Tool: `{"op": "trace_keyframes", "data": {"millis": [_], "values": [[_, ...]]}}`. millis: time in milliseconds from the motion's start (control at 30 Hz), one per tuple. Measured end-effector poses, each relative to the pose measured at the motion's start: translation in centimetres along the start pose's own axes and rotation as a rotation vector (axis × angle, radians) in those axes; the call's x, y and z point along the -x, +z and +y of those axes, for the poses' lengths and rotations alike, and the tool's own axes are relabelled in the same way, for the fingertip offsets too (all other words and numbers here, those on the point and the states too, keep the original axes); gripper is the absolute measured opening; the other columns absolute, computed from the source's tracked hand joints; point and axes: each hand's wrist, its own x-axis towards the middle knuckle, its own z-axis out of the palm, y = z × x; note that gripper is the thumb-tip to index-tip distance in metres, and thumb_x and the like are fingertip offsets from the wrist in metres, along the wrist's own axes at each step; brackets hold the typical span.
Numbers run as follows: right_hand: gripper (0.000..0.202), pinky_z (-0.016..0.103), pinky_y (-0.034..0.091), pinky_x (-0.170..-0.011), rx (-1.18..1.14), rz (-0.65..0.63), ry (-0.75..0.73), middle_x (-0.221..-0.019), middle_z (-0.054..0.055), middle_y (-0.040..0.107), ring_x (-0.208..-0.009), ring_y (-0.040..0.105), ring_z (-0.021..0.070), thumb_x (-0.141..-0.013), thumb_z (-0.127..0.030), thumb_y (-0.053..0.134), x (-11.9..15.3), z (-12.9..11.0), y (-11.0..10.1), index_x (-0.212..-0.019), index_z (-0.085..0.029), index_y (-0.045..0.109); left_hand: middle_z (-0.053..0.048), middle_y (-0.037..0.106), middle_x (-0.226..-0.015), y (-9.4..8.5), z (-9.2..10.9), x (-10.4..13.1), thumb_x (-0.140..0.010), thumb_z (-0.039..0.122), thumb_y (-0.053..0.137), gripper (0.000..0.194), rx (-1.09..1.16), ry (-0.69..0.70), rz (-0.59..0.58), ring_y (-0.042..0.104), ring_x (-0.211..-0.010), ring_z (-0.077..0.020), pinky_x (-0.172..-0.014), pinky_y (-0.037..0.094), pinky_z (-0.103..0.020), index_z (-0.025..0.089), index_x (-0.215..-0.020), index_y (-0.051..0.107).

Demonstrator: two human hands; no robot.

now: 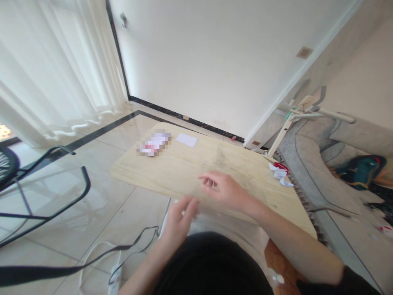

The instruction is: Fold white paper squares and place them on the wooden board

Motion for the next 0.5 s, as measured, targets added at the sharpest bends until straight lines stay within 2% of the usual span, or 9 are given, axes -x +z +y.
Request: {"op": "trace_keyframes", "data": {"millis": [133, 200, 267, 367, 500], "values": [[0.023, 0.028, 0.049, -0.074, 0.123, 0.148, -0.019, -0.094, 0.006, 0.071, -0.080, 0.064, 0.0169, -0.086, -0.020, 0.059, -7.3, 3.2, -1.3, -0.108, -0.017, 0.068, -0.001, 0.063, -0.065, -0.6, -0.5, 0.0, -0.094, 0.039, 0.050, 0.029, 0.046, -0.056, 0.028, 0.059, -0.058, -0.0145, -0.058, 0.046, -0.024, 0.018, -0.082, 0.067], [0.024, 0.029, 0.048, -0.076, 0.203, 0.153, 0.000, -0.098, 0.008, 0.071, -0.083, 0.064, 0.0179, -0.086, -0.020, 0.059, -10.7, 4.8, -1.5, -0.108, -0.015, 0.067, -0.001, 0.065, -0.069, -0.5, -1.0, 0.3, -0.093, 0.040, 0.051, 0.026, 0.073, -0.081, 0.014, 0.059, -0.058, -0.0143, -0.057, 0.046, -0.024, 0.019, -0.091, 0.066], [0.026, 0.029, 0.047, -0.078, 0.291, 0.131, 0.019, -0.102, 0.009, 0.070, -0.088, 0.064, 0.0194, -0.087, -0.021, 0.059, -13.4, 6.1, -1.3, -0.111, -0.014, 0.066, -0.001, 0.064, -0.068, -0.4, -1.4, 0.5, -0.094, 0.040, 0.050, 0.026, 0.081, -0.095, -0.006, 0.059, -0.056, -0.0139, -0.057, 0.046, -0.025, 0.019, -0.088, 0.066], [0.026, 0.031, 0.047, -0.080, 0.364, 0.077, 0.050, -0.104, 0.011, 0.071, -0.090, 0.065, 0.0213, -0.087, -0.024, 0.060, -16.3, 7.6, -0.7, -0.110, -0.013, 0.067, -0.001, 0.064, -0.066, -0.6, -1.7, 0.7, -0.093, 0.037, 0.051, 0.028, 0.061, -0.107, -0.044, 0.058, -0.057, -0.0139, -0.059, 0.045, -0.025, 0.018, -0.076, 0.065], [0.024, 0.031, 0.046, -0.082, 0.392, 0.022, 0.071, -0.108, 0.011, 0.071, -0.094, 0.065, 0.0226, -0.086, -0.023, 0.062, -18.4, 9.2, 0.4, -0.108, -0.015, 0.068, -0.002, 0.061, -0.065, -1.3, -1.3, 0.7, -0.094, 0.037, 0.051, 0.031, 0.084, -0.096, -0.068, 0.057, -0.061, -0.0152, -0.062, 0.043, -0.026, 0.019, -0.071, 0.060]]}}
